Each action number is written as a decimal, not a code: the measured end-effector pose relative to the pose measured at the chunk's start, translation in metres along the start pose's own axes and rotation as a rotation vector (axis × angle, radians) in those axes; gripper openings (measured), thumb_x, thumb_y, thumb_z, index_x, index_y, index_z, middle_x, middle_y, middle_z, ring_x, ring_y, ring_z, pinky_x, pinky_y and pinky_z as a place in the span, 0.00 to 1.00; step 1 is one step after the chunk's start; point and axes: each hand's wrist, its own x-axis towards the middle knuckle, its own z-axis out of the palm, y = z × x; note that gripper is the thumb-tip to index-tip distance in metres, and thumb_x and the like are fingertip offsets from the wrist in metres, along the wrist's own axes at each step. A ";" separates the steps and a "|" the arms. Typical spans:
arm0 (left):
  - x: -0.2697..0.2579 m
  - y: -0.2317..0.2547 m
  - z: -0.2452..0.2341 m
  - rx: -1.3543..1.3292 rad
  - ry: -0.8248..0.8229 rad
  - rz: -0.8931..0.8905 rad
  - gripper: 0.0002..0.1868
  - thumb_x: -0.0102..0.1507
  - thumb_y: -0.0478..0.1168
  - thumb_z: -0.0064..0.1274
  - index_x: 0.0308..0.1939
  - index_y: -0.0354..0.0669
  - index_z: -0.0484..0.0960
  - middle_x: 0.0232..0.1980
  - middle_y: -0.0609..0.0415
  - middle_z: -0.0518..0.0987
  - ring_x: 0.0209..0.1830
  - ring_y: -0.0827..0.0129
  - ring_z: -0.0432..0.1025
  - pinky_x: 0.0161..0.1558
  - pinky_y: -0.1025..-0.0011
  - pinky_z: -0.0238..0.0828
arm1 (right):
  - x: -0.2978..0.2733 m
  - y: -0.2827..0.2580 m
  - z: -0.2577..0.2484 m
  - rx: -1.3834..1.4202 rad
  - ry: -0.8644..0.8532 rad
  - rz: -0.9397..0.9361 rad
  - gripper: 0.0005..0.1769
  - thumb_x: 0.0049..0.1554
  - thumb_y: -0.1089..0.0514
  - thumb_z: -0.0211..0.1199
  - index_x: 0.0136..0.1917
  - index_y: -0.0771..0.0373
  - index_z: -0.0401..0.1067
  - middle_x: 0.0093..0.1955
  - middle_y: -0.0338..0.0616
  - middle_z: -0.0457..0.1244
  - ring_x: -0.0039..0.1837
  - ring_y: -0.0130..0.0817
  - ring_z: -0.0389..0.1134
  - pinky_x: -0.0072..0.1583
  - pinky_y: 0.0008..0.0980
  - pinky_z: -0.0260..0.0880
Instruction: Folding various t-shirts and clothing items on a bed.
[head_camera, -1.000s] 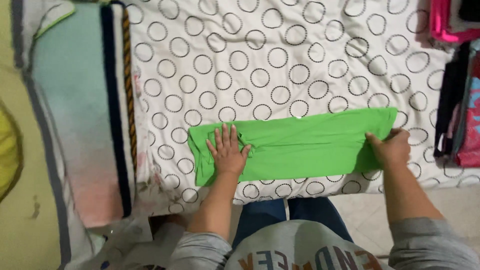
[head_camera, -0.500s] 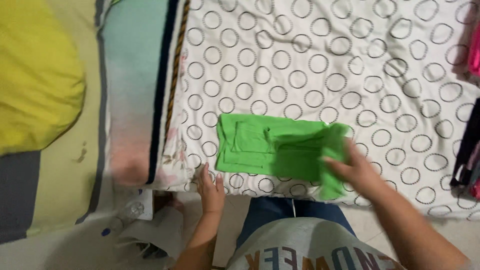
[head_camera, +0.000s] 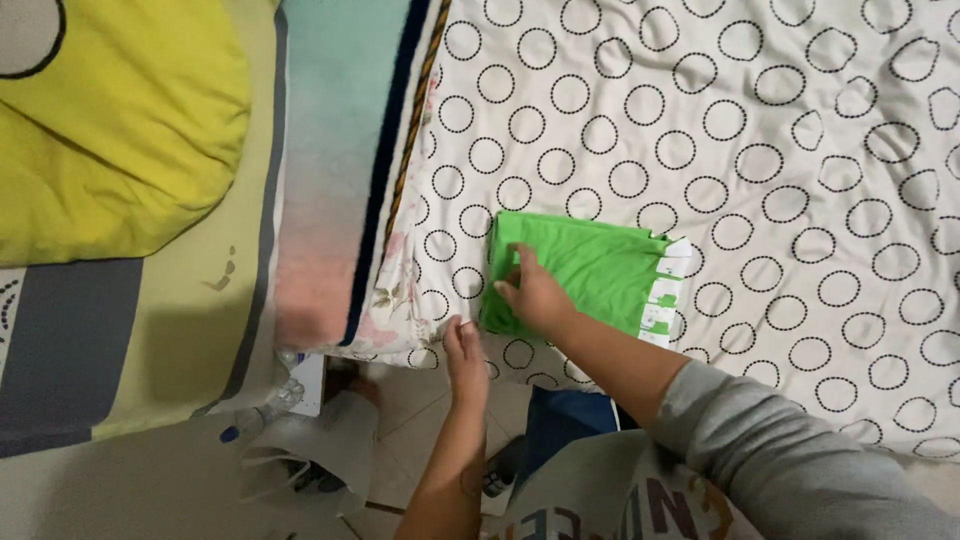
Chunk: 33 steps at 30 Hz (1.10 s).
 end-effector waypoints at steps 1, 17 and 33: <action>-0.001 0.023 0.003 -0.001 -0.003 -0.002 0.29 0.72 0.49 0.38 0.72 0.37 0.61 0.66 0.44 0.72 0.65 0.56 0.69 0.65 0.62 0.64 | -0.005 0.006 -0.001 -0.002 0.001 0.003 0.36 0.58 0.54 0.63 0.74 0.62 0.52 0.57 0.60 0.69 0.57 0.52 0.73 0.58 0.46 0.74; 0.043 0.130 0.112 1.294 -0.476 0.726 0.36 0.72 0.54 0.36 0.81 0.52 0.44 0.85 0.53 0.41 0.84 0.58 0.35 0.79 0.50 0.23 | 0.003 0.115 -0.224 -0.406 -0.065 0.045 0.15 0.54 0.48 0.68 0.53 0.51 0.73 0.48 0.32 0.71 0.58 0.36 0.70 0.65 0.48 0.59; 0.026 0.047 0.012 0.445 -0.102 -0.008 0.20 0.68 0.46 0.55 0.54 0.31 0.73 0.45 0.47 0.80 0.43 0.61 0.75 0.48 0.60 0.76 | -0.083 0.068 -0.085 -0.772 -0.245 -0.423 0.50 0.48 0.48 0.67 0.79 0.53 0.50 0.83 0.50 0.42 0.82 0.53 0.42 0.76 0.71 0.40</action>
